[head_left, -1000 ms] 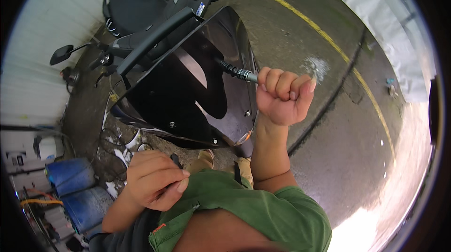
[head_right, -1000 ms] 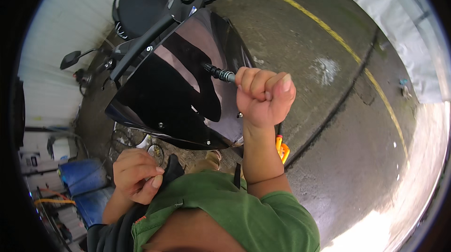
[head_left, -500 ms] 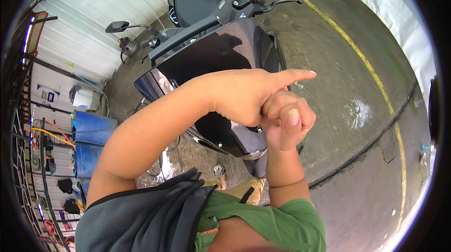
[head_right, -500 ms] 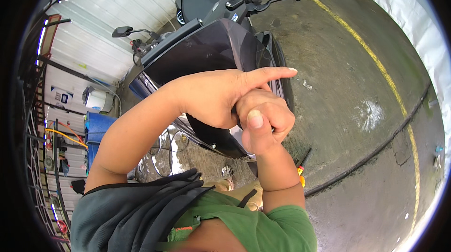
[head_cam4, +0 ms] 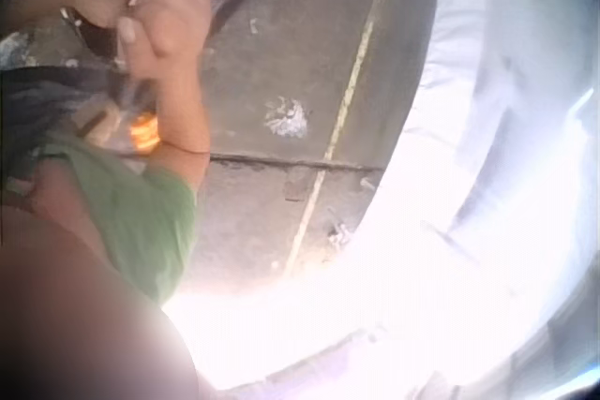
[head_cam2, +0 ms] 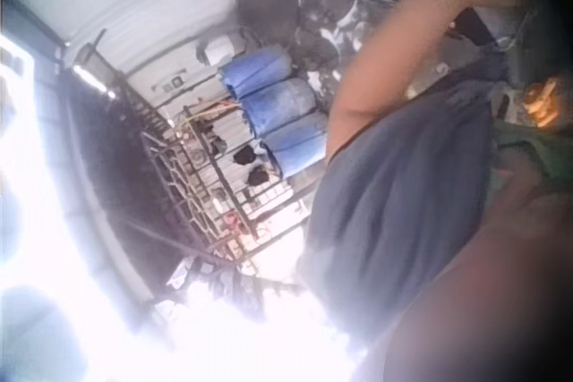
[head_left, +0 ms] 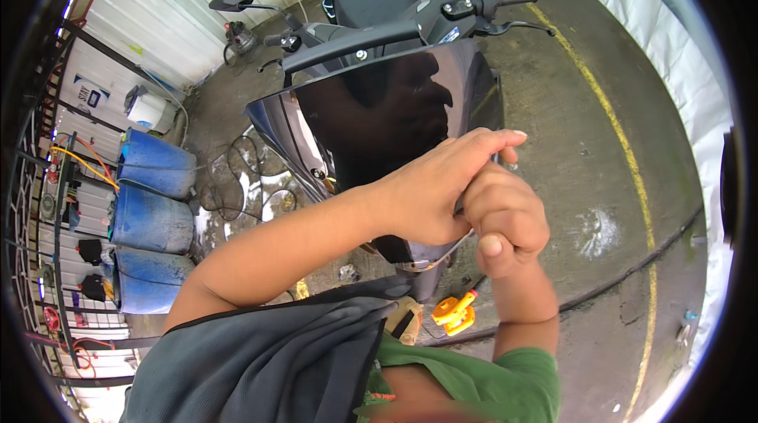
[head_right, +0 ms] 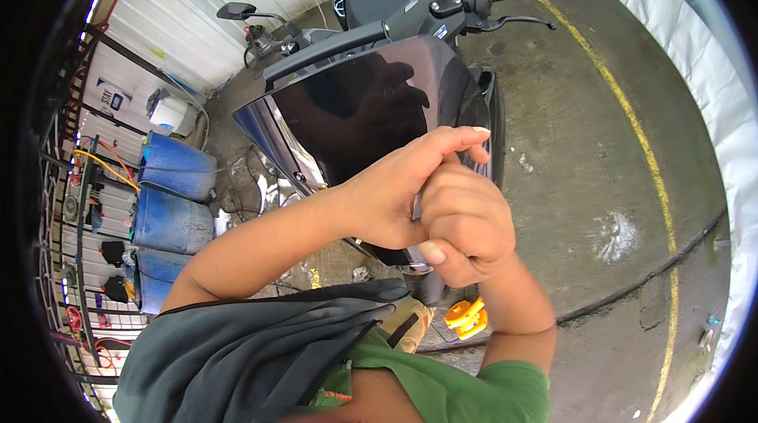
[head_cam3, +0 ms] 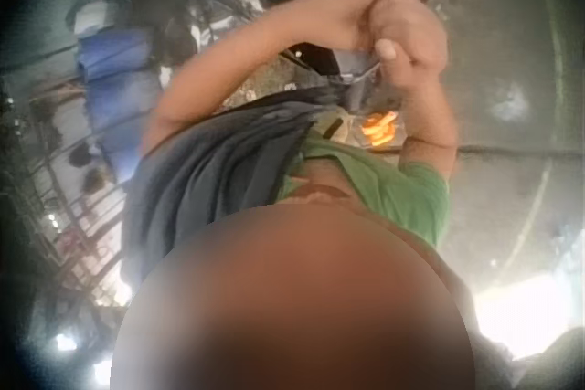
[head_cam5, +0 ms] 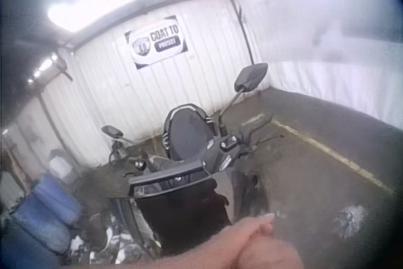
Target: The person uses a socket wrench to remove several bolts from the front fairing of a black motorcycle. After loosening the bolts, the person detaches the fairing and sets it aside.
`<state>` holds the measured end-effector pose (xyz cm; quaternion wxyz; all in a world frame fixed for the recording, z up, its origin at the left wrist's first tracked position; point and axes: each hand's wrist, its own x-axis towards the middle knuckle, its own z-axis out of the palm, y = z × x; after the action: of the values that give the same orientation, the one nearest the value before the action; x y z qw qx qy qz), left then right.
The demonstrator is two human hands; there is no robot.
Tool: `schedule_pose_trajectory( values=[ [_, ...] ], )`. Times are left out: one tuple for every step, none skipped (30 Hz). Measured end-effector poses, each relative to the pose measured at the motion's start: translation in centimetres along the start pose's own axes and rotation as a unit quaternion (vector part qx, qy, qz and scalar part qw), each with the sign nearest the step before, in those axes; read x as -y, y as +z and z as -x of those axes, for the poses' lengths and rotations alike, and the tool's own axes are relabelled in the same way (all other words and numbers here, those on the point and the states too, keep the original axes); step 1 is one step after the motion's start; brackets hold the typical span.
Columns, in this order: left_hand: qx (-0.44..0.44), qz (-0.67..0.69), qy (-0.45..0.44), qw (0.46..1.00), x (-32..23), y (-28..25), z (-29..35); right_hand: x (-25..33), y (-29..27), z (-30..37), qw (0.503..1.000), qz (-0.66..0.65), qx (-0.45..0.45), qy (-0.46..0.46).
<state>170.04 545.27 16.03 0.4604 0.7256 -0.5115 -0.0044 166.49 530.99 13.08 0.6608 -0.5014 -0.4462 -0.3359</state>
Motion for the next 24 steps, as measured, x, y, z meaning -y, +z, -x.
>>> schedule_pose_trajectory(
  values=[
    [0.022, -0.013, -0.017, 1.000, -0.2, -0.3, -0.3, 0.7, 0.2, 0.3, 0.986, 0.161, -0.035, 0.011],
    [0.044, -0.028, -0.033, 0.998, -0.6, -0.5, -0.6, 1.5, 0.4, 0.5, 0.948, 0.312, -0.060, 0.012],
    [0.077, -0.045, -0.061, 0.994, -1.0, -0.9, -1.0, 2.4, 0.7, 0.6, 0.886, 0.455, -0.085, 0.016],
    [0.134, -0.035, -0.097, 0.986, -1.0, -1.3, -1.7, 3.5, 1.1, 0.8, 0.876, 0.462, -0.097, 0.100],
    [0.159, -0.058, -0.072, 0.983, -1.1, -1.4, -2.5, 4.6, 1.5, 0.9, 0.856, 0.483, -0.076, 0.168],
    [0.238, -0.095, -0.083, 0.963, -1.0, -1.8, -3.2, 5.5, 1.8, 1.0, 0.830, 0.504, -0.058, 0.232],
    [0.333, -0.141, -0.122, 0.924, -0.7, -2.0, -3.9, 6.2, 2.1, 1.0, 0.802, 0.517, -0.039, 0.295],
    [0.382, -0.141, -0.092, 0.909, -0.3, -1.9, -5.1, 6.6, 2.3, 0.9, 0.779, 0.534, -0.008, 0.329],
    [0.430, -0.141, -0.055, 0.890, 0.2, -1.6, -6.2, 7.0, 2.5, 0.9, 0.770, 0.525, -0.012, 0.363],
    [0.478, -0.112, -0.055, 0.870, 0.7, -1.3, -7.0, 7.0, 2.8, 0.8, 0.764, 0.512, -0.017, 0.393],
    [0.524, -0.068, -0.116, 0.841, 1.0, -0.5, -7.3, 7.1, 3.0, 0.7, 0.772, 0.488, -0.022, 0.407],
    [0.563, -0.032, -0.168, 0.808, 1.3, 0.1, -7.6, 6.9, 3.0, 0.4, 0.791, 0.445, -0.061, 0.415],
    [0.599, -0.010, -0.223, 0.769, 1.7, 0.4, -7.7, 7.0, 2.8, 0.0, 0.780, 0.372, -0.105, 0.492],
    [0.587, -0.020, -0.190, 0.787, 2.1, 0.7, -7.7, 7.2, 2.5, -0.5, 0.756, 0.283, -0.154, 0.569],
    [0.579, -0.040, -0.151, 0.800, 2.4, 1.0, -7.7, 7.7, 2.3, -1.0, 0.699, 0.196, -0.216, 0.653],
    [0.565, -0.057, -0.115, 0.815, 2.6, 1.0, -7.5, 8.3, 1.8, -1.7, 0.676, 0.138, -0.230, 0.686],
    [0.547, -0.088, -0.087, 0.828, 2.7, 0.9, -7.3, 8.7, 1.3, -2.5, 0.677, 0.111, -0.189, 0.702],
    [0.541, -0.122, -0.044, 0.831, 2.7, 0.5, -6.9, 9.0, 0.9, -3.4, 0.646, 0.100, -0.166, 0.738],
    [0.530, -0.129, -0.030, 0.838, 2.6, 0.5, -6.9, 9.2, 0.2, -4.3, 0.614, 0.087, -0.142, 0.772],
    [0.518, -0.144, -0.016, 0.843, 2.4, 0.2, -6.7, 9.3, 0.1, -5.1, 0.571, 0.063, -0.151, 0.805],
    [0.518, -0.154, -0.002, 0.841, 2.3, 0.1, -6.5, 9.3, 0.2, -5.7, 0.547, 0.076, -0.121, 0.825],
    [0.524, -0.145, -0.014, 0.839, 2.1, 0.0, -6.6, 9.1, 0.3, -6.2, 0.522, 0.088, -0.090, 0.843],
    [0.541, -0.131, -0.022, 0.830, 2.0, 0.1, -6.9, 9.0, 0.4, -6.6, 0.498, 0.090, -0.049, 0.861],
    [0.556, -0.130, -0.028, 0.821, 1.8, 0.1, -7.1, 8.5, 0.6, -6.9, 0.481, 0.104, -0.056, 0.869]
  ],
)
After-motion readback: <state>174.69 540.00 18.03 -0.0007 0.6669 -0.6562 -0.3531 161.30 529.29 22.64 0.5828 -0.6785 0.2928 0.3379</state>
